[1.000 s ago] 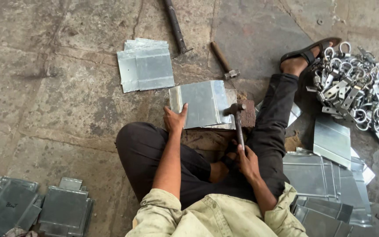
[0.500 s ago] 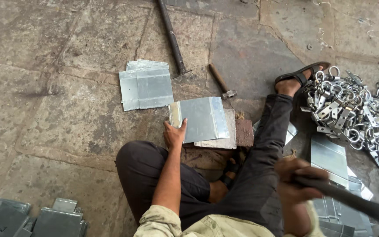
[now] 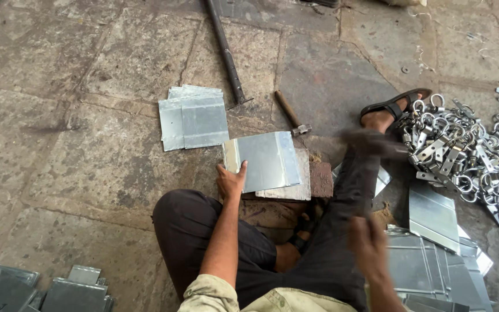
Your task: The person shapes metal sheets by striking them with a hammer against a block while sitting on the floor, handling the sheets one at a time and flipping them over to work on different edges.
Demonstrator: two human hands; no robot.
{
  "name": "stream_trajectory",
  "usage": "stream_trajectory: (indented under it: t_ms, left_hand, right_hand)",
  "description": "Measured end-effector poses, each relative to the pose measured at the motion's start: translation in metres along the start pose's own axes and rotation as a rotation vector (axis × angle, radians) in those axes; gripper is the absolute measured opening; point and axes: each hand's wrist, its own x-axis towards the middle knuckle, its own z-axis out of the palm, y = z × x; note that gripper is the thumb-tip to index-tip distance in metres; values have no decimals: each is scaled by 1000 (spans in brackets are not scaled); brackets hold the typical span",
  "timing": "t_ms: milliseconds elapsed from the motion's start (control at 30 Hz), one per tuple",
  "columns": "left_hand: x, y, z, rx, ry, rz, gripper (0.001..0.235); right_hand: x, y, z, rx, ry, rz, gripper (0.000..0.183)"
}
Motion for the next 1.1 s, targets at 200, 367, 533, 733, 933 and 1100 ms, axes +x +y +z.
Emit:
stream_trajectory:
  t_ms: [200, 367, 533, 733, 933, 1100]
  left_hand:
    - [-6, 10, -8, -42, -38, -5, 93]
    - [-10, 10, -10, -35, -20, 17, 93]
    - [-1, 0, 2, -72, 18, 48, 96]
    - [5, -11, 16, -11, 2, 30, 101]
    - [-4, -17, 17, 6, 12, 114, 108]
    - [-2, -4, 6, 38, -55, 53, 116]
  right_hand:
    - [5, -17, -13, 635, -130, -680, 32]
    - [10, 92, 31, 12, 14, -491, 23]
    - [-2, 97, 53, -377, -199, 252, 30]
    - [26, 29, -13, 39, -11, -93, 44]
    - [9, -14, -61, 581, 102, -540, 63]
    - [12, 72, -5, 320, 228, -631, 66]
